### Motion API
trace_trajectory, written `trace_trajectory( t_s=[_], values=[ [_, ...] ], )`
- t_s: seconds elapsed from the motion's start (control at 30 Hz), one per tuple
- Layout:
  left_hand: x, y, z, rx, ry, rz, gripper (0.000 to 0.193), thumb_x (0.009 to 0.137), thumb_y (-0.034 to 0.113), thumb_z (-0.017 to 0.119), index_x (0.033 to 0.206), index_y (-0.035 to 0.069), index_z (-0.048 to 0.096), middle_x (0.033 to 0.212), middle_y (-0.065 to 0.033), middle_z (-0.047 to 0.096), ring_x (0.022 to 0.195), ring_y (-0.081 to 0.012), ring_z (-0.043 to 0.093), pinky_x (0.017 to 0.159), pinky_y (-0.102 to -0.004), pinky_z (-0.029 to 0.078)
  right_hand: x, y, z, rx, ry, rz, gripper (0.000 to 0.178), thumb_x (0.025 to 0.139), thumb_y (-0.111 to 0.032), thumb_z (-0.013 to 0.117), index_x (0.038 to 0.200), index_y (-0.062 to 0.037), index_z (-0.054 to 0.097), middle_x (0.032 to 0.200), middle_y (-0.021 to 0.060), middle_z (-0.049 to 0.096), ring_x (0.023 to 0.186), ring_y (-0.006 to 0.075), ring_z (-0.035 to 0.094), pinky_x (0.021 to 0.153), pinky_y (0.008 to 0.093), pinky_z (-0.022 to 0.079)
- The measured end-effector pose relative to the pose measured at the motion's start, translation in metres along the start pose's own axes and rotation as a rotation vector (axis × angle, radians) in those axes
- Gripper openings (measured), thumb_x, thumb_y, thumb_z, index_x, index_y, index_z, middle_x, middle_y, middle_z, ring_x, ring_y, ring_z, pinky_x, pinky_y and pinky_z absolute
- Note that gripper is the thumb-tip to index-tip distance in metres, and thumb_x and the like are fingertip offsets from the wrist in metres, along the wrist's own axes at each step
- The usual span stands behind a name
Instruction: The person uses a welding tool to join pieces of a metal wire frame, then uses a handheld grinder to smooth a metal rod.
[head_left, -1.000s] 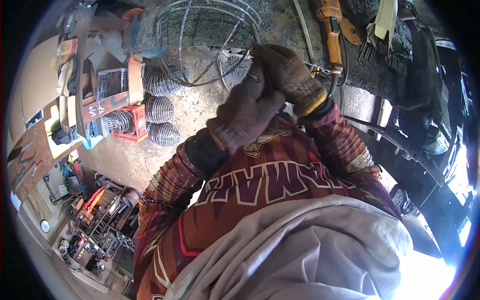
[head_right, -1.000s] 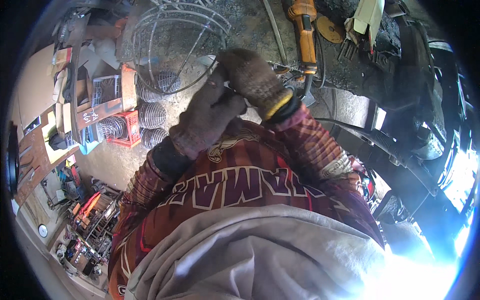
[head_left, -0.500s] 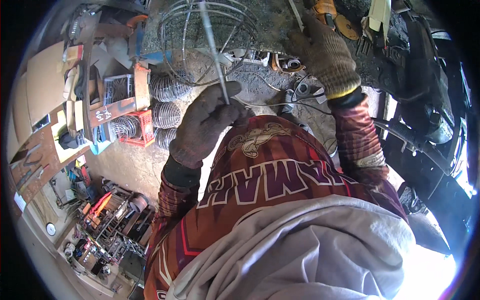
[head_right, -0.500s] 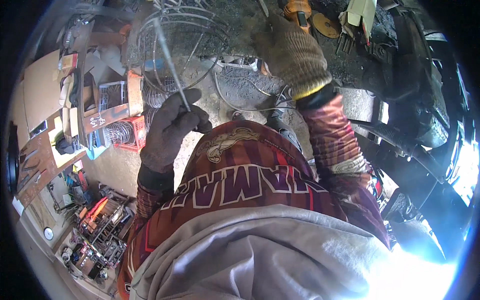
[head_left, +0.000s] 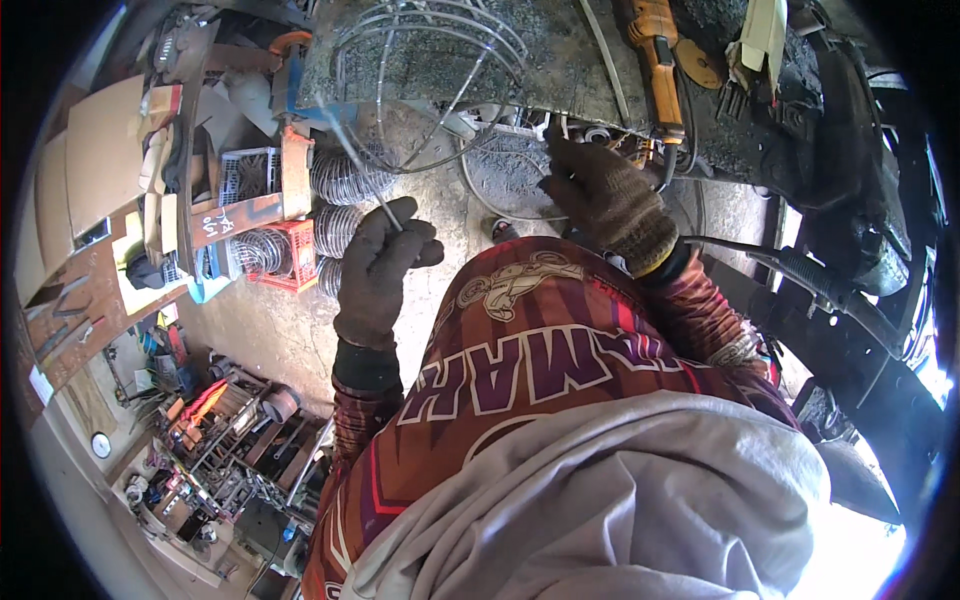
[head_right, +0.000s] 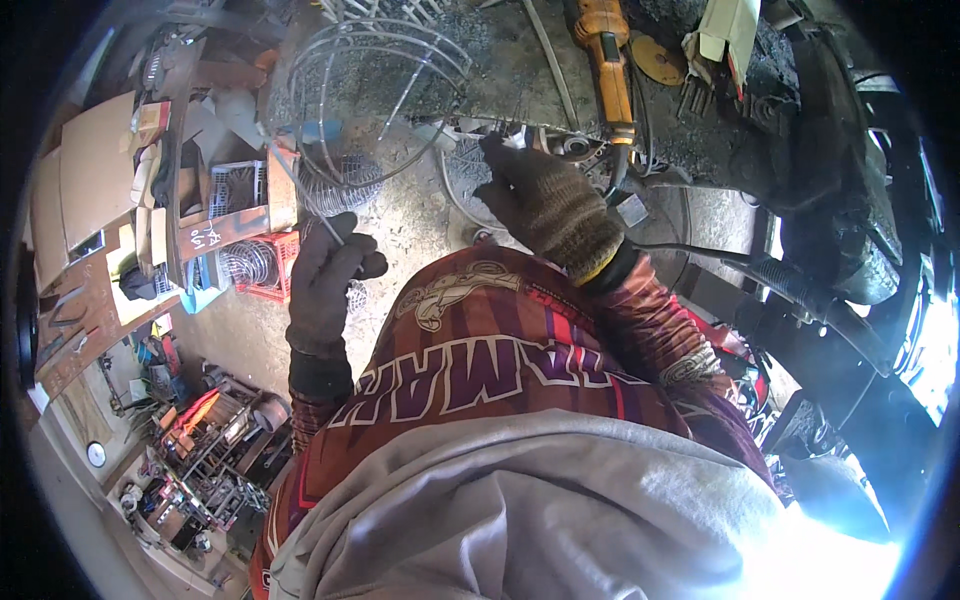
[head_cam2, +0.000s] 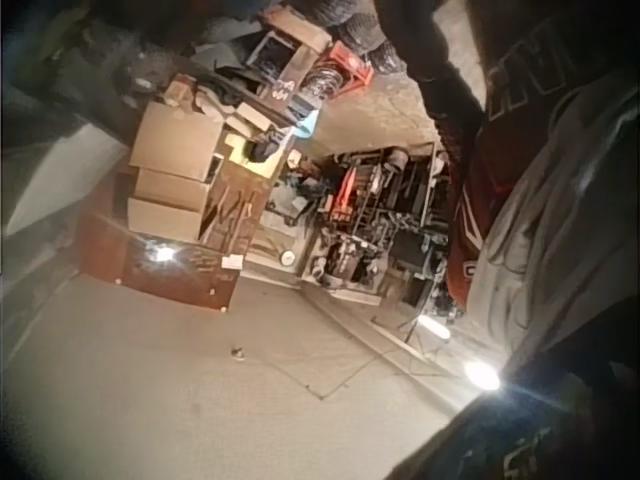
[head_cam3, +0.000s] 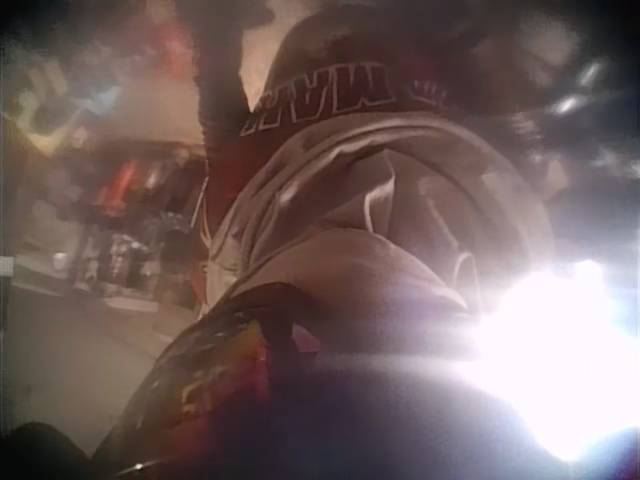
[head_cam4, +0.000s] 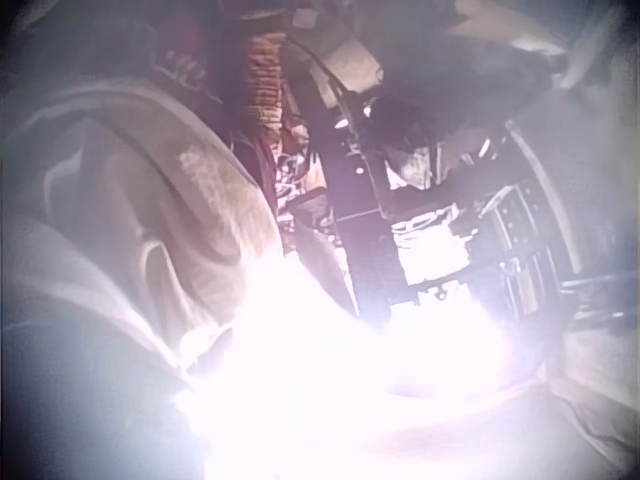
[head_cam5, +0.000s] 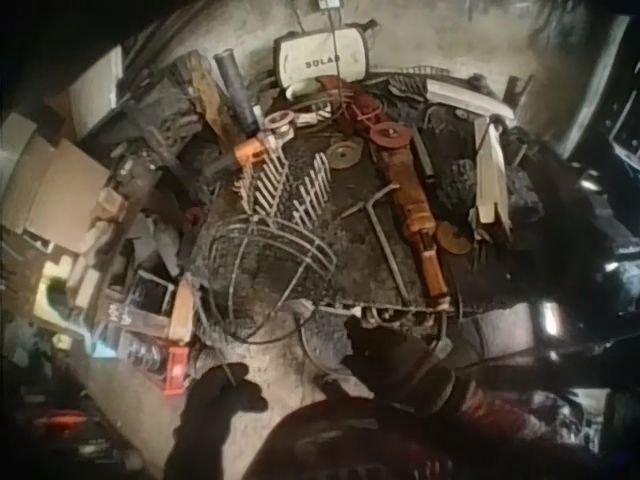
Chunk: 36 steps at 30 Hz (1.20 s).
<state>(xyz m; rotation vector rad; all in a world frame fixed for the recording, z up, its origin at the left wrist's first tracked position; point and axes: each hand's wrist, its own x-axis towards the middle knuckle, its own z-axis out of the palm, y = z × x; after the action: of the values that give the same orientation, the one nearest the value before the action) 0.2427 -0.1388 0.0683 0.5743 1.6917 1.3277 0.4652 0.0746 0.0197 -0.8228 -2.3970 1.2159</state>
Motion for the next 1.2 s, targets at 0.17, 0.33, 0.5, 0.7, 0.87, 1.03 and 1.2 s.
trace_trajectory(
  t_s=[0.17, 0.33, 0.5, 0.7, 0.87, 1.03, 1.2],
  values=[
    [0.007, 0.009, 0.01, 0.056, 0.052, -0.053, 0.035, 0.098, 0.0, 0.059, 0.133, -0.006, 0.055, 0.103, -0.0161, 0.07, 0.087, -0.0234, 0.073, 0.08, -0.0361, 0.062, -0.009, 0.013, 0.005, 0.033, -0.043, -0.045, 0.048, 0.095, -0.022, 0.068, 0.136, 0.0014, 0.059, 0.111, 0.0237, 0.069, 0.1, 0.0373, 0.069, 0.087, 0.0439, 0.056],
    [0.013, 0.019, 0.032, 0.122, 0.058, -0.069, 0.032, 0.099, -0.001, 0.056, 0.131, -0.006, 0.056, 0.102, -0.016, 0.071, 0.087, -0.023, 0.073, 0.081, -0.035, 0.061, -0.013, 0.021, 0.005, 0.126, -0.096, -0.022, 0.049, 0.096, -0.024, 0.067, 0.139, -0.001, 0.058, 0.109, 0.0221, 0.07, 0.099, 0.0356, 0.07, 0.088, 0.0427, 0.056],
    [0.023, 0.028, 0.049, 0.175, 0.048, -0.056, 0.029, 0.1, -0.001, 0.056, 0.129, -0.006, 0.057, 0.101, -0.0152, 0.071, 0.087, -0.0218, 0.072, 0.081, -0.035, 0.06, -0.009, 0.031, 0.002, 0.149, -0.123, -0.067, 0.05, 0.096, -0.027, 0.068, 0.139, -0.002, 0.059, 0.101, 0.0193, 0.07, 0.094, 0.0339, 0.07, 0.084, 0.043, 0.055],
    [0.025, 0.024, 0.064, 0.12, 0.055, -0.003, 0.03, 0.099, -0.001, 0.058, 0.129, -0.006, 0.057, 0.1, -0.0143, 0.071, 0.086, -0.0204, 0.071, 0.08, -0.0343, 0.06, 0.005, 0.024, -0.018, 0.265, -0.205, -0.099, 0.051, 0.095, -0.028, 0.07, 0.138, -0.0027, 0.06, 0.112, 0.0199, 0.069, 0.097, 0.0345, 0.069, 0.087, 0.0421, 0.056],
    [0.027, 0.017, 0.071, 0.125, 0.065, 0.056, 0.028, 0.1, 0.002, 0.059, 0.128, -0.005, 0.059, 0.099, -0.0123, 0.07, 0.086, -0.0185, 0.07, 0.079, -0.0334, 0.06, 0.008, 0.034, -0.016, 0.293, -0.098, -0.205, 0.053, 0.091, -0.033, 0.073, 0.135, -0.0046, 0.063, 0.111, 0.0176, 0.071, 0.099, 0.0324, 0.07, 0.089, 0.0421, 0.056],
    [0.026, 0.014, 0.08, 0.157, 0.062, 0.035, 0.03, 0.101, -0.001, 0.055, 0.131, -0.004, 0.058, 0.101, -0.0133, 0.07, 0.087, -0.0207, 0.072, 0.08, -0.0332, 0.06, 0.01, 0.032, -0.024, 0.302, -0.156, -0.168, 0.053, 0.092, -0.031, 0.074, 0.136, -0.0037, 0.061, 0.11, 0.0171, 0.071, 0.098, 0.0312, 0.07, 0.089, 0.0416, 0.055],
    [0.024, 0.002, 0.083, 0.152, 0.06, 0.056, 0.029, 0.101, -0.001, 0.056, 0.13, -0.004, 0.058, 0.1, -0.0127, 0.07, 0.087, -0.0201, 0.072, 0.079, -0.0332, 0.06, 0.01, 0.031, -0.036, 0.268, -0.225, -0.189, 0.048, 0.092, -0.018, 0.069, 0.135, 0.0012, 0.06, 0.118, 0.0217, 0.068, 0.097, 0.0353, 0.07, 0.089, 0.042, 0.055]
  ],
)
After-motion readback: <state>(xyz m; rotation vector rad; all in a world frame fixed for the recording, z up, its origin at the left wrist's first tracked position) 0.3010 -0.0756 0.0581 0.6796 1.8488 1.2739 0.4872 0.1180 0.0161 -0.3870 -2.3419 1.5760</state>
